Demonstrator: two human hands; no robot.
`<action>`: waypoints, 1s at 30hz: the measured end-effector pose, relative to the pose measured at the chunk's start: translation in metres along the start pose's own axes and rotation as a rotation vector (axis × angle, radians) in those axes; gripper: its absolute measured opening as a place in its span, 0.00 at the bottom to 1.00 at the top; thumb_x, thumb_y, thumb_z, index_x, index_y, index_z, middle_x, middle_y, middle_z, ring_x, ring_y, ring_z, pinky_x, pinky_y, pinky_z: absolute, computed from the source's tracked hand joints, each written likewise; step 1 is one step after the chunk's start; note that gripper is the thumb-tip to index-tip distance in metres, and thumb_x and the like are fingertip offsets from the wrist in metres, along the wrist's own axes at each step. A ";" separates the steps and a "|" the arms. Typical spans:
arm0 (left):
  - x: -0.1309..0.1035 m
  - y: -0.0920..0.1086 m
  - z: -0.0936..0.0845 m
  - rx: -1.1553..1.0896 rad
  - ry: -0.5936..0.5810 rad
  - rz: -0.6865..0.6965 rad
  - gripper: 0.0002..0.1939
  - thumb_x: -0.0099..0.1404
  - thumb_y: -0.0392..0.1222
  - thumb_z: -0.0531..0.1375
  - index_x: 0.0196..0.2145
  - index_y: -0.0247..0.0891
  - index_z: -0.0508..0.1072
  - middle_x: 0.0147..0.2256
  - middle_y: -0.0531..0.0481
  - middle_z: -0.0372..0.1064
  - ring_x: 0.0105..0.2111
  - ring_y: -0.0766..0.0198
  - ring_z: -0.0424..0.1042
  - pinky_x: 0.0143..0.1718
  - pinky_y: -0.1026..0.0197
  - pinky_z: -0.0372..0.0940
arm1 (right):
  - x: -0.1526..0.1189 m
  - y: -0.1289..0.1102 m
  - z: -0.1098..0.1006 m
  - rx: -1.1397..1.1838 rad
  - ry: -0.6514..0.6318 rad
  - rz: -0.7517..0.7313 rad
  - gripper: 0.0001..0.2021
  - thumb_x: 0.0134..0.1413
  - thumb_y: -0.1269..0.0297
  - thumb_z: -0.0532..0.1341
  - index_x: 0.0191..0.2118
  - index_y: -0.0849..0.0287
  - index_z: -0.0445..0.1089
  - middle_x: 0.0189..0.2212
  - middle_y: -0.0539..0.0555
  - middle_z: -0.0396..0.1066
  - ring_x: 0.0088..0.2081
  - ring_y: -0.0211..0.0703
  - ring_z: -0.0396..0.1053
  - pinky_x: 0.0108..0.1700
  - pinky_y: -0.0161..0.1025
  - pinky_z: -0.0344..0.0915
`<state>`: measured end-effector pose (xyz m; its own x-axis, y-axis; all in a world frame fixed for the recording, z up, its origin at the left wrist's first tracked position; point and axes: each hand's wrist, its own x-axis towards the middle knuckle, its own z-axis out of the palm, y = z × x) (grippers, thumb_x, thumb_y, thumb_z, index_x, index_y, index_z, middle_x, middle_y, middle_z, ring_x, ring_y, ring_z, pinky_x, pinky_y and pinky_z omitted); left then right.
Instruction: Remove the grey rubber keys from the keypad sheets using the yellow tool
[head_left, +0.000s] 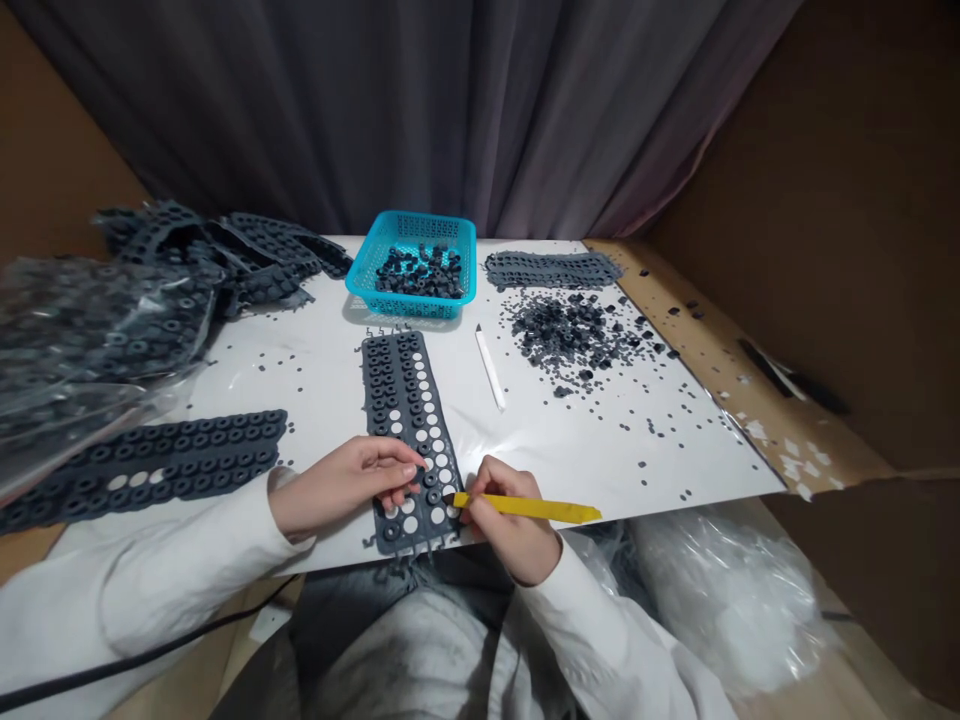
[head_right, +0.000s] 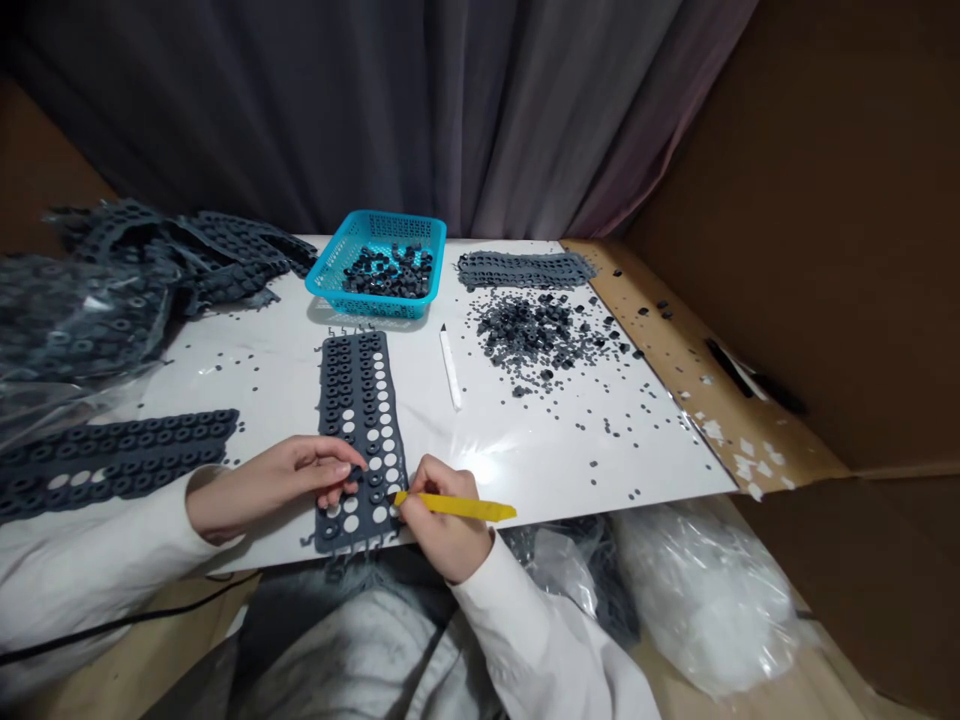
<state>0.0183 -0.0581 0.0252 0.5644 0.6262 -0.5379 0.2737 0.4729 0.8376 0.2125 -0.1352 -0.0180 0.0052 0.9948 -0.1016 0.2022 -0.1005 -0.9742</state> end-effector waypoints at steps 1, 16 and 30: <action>0.000 0.001 0.000 -0.046 -0.014 -0.020 0.17 0.53 0.46 0.64 0.36 0.31 0.72 0.27 0.48 0.72 0.23 0.70 0.65 0.27 0.64 0.61 | 0.000 0.000 0.001 -0.015 0.002 -0.002 0.07 0.44 0.71 0.55 0.22 0.58 0.55 0.16 0.46 0.62 0.19 0.33 0.58 0.22 0.31 0.52; 0.000 -0.007 0.006 -0.381 -0.022 -0.149 0.19 0.55 0.52 0.62 0.27 0.28 0.71 0.21 0.46 0.70 0.17 0.73 0.63 0.19 0.71 0.58 | 0.008 -0.007 -0.002 -0.089 -0.012 -0.041 0.08 0.43 0.71 0.53 0.19 0.57 0.52 0.14 0.44 0.55 0.19 0.33 0.53 0.23 0.32 0.49; -0.004 0.001 0.009 -0.371 -0.087 -0.039 0.17 0.50 0.46 0.67 0.33 0.31 0.70 0.26 0.48 0.71 0.22 0.72 0.67 0.25 0.69 0.60 | 0.008 -0.008 -0.001 -0.119 -0.017 -0.091 0.08 0.43 0.71 0.53 0.19 0.57 0.53 0.13 0.44 0.55 0.19 0.33 0.51 0.23 0.32 0.47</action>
<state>0.0231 -0.0654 0.0293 0.6275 0.5556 -0.5455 0.0049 0.6978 0.7163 0.2116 -0.1263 -0.0111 -0.0348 0.9992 -0.0184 0.3160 -0.0065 -0.9487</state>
